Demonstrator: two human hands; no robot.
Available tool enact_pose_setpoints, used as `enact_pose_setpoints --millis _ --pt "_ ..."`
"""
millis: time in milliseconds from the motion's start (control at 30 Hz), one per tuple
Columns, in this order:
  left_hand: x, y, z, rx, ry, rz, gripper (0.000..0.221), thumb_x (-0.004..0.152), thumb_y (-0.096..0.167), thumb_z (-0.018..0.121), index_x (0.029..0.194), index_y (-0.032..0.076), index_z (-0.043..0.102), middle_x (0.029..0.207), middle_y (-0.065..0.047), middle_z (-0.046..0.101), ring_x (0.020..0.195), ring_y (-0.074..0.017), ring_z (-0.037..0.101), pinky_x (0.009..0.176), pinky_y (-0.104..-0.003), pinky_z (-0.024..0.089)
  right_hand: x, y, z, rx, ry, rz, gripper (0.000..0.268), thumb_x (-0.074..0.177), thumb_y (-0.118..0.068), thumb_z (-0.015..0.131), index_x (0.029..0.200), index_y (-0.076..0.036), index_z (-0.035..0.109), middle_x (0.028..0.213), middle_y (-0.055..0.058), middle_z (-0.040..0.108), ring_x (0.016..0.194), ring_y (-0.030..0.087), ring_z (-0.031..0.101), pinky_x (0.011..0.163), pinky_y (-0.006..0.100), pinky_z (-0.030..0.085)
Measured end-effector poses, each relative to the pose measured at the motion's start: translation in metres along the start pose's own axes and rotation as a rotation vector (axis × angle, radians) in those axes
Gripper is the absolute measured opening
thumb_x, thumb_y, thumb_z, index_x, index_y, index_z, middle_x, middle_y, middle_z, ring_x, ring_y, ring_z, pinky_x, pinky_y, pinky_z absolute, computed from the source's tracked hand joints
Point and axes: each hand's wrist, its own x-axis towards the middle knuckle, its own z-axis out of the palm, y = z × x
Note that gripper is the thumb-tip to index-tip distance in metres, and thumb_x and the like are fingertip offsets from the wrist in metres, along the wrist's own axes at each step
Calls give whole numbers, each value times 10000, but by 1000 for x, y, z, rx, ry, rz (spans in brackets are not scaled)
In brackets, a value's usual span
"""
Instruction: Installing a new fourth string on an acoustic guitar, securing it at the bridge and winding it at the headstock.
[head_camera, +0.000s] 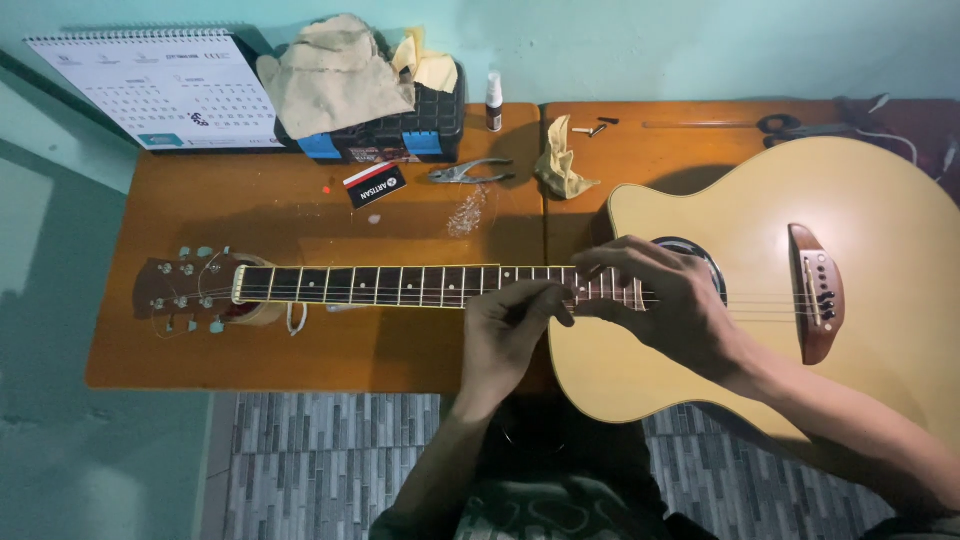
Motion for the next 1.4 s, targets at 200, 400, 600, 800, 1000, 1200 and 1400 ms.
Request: enact_pose_setpoints --millis 200,400,600,800,1000,1200,1400 --pt "-4 -2 0 52 13 4 105 943 6 710 954 36 810 690 -84 766 637 -69 608 582 -220 488 -2 -1 8 62 23 -72 171 828 -85 818 996 -103 797 883 72 761 685 235 728 634 311 563" --pt "-7 -12 -2 173 45 49 97 927 5 728 934 48 814 682 -88 768 585 -104 645 545 -215 477 -6 1 6 -70 31 -248 155 905 5 705 1007 -74 790 886 130 711 719 300 696 650 350 561" --pt "-3 -8 3 140 55 9 70 872 73 811 941 62 804 693 -68 768 564 -87 600 499 -204 455 -11 1 5 -425 -24 -514 100 973 18 602 974 47 698 947 212 627 879 383 671 714 412 536" --pt "-3 -5 3 176 57 23 66 931 49 733 942 70 795 692 -70 748 573 -82 597 489 -212 481 -14 7 14 -344 -1 -335 97 991 -10 593 1041 21 671 888 148 618 829 344 664 697 401 541" --pt "-4 -11 11 -110 43 -129 49 930 22 730 931 15 779 665 -91 709 527 -68 520 480 -201 430 -15 7 20 -165 65 -207 33 963 -30 635 957 -54 658 817 74 605 739 308 653 669 362 551" --pt "-2 -24 8 -69 75 -116 73 924 -27 705 958 -9 767 674 -112 712 522 -79 551 480 -215 437 1 5 15 -121 16 -193 48 934 0 673 958 -35 695 830 100 653 733 301 668 667 372 559" --pt "9 -13 4 69 121 -82 104 844 -6 768 901 75 801 632 -58 693 539 -56 479 475 -184 395 9 19 17 -359 -46 -415 114 985 16 584 906 -11 661 816 119 574 731 319 625 651 378 519"
